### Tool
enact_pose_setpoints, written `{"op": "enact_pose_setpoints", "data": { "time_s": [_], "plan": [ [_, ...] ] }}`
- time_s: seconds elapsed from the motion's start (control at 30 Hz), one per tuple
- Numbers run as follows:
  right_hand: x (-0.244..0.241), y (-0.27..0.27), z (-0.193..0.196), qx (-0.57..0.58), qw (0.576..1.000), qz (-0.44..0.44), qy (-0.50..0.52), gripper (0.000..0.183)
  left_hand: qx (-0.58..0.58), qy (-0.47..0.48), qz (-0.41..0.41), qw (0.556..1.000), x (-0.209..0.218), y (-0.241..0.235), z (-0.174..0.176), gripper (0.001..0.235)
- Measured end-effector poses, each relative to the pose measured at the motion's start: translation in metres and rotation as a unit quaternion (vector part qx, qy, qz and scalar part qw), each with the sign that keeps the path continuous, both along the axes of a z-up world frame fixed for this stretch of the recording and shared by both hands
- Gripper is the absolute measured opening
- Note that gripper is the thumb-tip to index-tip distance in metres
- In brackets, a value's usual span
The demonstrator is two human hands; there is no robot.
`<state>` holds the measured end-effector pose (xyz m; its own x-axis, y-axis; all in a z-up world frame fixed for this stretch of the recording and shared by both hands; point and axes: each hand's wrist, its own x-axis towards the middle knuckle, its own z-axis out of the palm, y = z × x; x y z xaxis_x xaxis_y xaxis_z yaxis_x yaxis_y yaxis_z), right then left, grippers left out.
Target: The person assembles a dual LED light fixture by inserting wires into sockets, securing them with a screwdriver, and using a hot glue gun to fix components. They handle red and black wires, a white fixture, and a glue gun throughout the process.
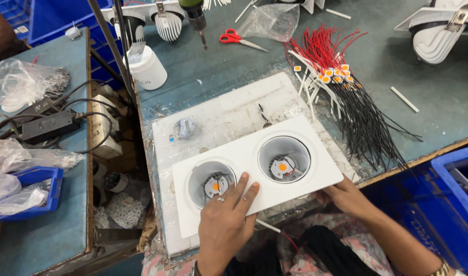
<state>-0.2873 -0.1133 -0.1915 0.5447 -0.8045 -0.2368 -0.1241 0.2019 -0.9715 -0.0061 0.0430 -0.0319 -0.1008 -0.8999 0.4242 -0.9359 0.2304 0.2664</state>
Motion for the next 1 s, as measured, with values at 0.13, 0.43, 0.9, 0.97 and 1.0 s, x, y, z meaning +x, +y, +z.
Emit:
{"op": "enact_pose_setpoints", "data": {
  "time_s": [0.13,0.43,0.9,0.97,1.0],
  "plan": [
    [-0.010,-0.013,0.008,-0.006,0.998,0.054,0.010,0.029,-0.006,0.007,-0.005,1.000,0.001,0.000,0.002,0.060],
    [-0.017,-0.020,-0.007,0.023,0.998,0.039,0.039,0.023,-0.004,0.006,-0.006,1.000,0.000,0.004,0.004,0.062],
    [-0.017,-0.021,0.000,0.006,0.995,0.099,0.026,0.025,-0.001,0.014,0.001,1.000,0.000,0.004,0.003,0.064],
    [-0.016,-0.022,0.005,0.047,0.993,0.112,-0.002,0.025,0.001,0.012,-0.003,1.000,0.000,0.004,0.003,0.065],
    [-0.015,-0.022,0.006,0.052,0.994,0.098,-0.008,0.022,0.003,0.011,-0.005,1.000,0.001,0.004,0.003,0.066]
  ]
}}
